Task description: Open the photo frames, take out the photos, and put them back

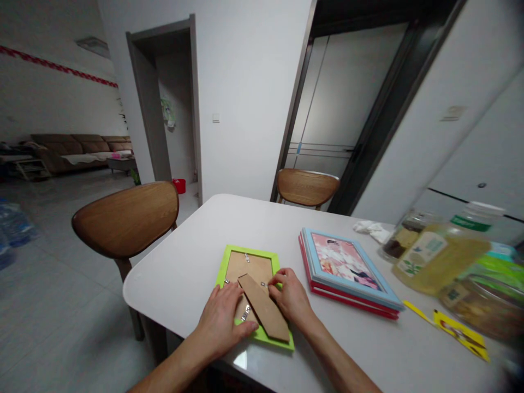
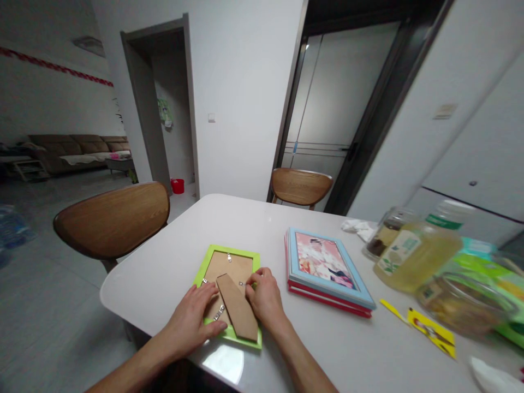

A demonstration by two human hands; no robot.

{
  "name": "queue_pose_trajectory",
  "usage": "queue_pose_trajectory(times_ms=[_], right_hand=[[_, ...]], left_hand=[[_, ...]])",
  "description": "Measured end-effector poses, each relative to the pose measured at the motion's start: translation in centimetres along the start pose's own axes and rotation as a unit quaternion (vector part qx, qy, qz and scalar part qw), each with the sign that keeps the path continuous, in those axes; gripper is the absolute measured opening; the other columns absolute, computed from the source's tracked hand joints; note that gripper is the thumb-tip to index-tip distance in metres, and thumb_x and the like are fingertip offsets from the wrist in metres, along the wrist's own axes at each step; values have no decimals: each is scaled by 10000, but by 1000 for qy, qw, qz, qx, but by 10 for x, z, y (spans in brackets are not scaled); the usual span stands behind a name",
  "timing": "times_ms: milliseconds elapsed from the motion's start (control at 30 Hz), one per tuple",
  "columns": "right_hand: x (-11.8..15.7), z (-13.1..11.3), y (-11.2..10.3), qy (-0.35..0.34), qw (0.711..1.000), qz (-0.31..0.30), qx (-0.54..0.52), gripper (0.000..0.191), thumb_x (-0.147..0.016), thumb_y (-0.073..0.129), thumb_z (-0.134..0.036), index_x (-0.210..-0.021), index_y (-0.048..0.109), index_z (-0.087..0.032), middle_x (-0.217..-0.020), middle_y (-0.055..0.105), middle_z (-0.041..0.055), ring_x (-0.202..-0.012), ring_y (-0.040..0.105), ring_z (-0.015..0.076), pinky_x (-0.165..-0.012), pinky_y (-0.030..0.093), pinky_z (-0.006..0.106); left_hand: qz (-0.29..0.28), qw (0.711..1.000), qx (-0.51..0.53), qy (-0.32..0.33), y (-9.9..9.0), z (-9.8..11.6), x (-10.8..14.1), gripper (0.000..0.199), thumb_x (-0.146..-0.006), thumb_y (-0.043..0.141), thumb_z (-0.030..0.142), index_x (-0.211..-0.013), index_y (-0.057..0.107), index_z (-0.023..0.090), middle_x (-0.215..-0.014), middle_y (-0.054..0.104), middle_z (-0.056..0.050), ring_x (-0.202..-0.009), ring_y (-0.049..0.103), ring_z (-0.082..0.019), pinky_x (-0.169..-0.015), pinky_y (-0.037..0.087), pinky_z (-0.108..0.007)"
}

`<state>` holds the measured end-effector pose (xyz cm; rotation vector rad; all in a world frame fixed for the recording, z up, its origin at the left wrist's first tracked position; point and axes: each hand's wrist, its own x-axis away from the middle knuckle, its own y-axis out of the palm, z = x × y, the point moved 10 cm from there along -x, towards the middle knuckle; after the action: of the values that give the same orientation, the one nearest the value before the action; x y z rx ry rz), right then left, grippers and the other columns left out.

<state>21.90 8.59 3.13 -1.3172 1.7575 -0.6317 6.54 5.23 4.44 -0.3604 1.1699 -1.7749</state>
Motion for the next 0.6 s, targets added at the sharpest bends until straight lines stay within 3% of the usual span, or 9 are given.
queue_pose_trajectory(times_ms=[167, 333, 600], right_hand=[[1, 1, -3, 6, 1000, 20, 5, 145, -673, 431, -167, -666, 576, -170, -831, 471, 48, -746, 498, 141, -721, 389, 256], [5, 3, -8, 21, 999, 50, -4, 124, -675, 441, -182, -679, 565, -168, -821, 482, 50, -744, 502, 153, -725, 395, 273], [6, 11, -9, 46, 997, 54, -29, 177, -684, 413, -199, -699, 586, -166, -862, 501, 61, -761, 520, 153, -730, 411, 274]], left_hand=[[-36, 999, -7, -2, 15, 11, -22, 552, -677, 546, 437, -1141, 437, 158, -1270, 393, -108, -1183, 303, -270, -982, 197, -443], [-72, 994, -10, 76, 31, 40, -36, 490, -691, 532, 425, -1123, 452, 208, -1182, 491, -52, -1160, 313, -273, -979, 166, -463], [-73, 989, -38, 125, 29, 50, -40, 403, -696, 525, 381, -1054, 487, 200, -1083, 543, -30, -1060, 377, -256, -957, 195, -426]])
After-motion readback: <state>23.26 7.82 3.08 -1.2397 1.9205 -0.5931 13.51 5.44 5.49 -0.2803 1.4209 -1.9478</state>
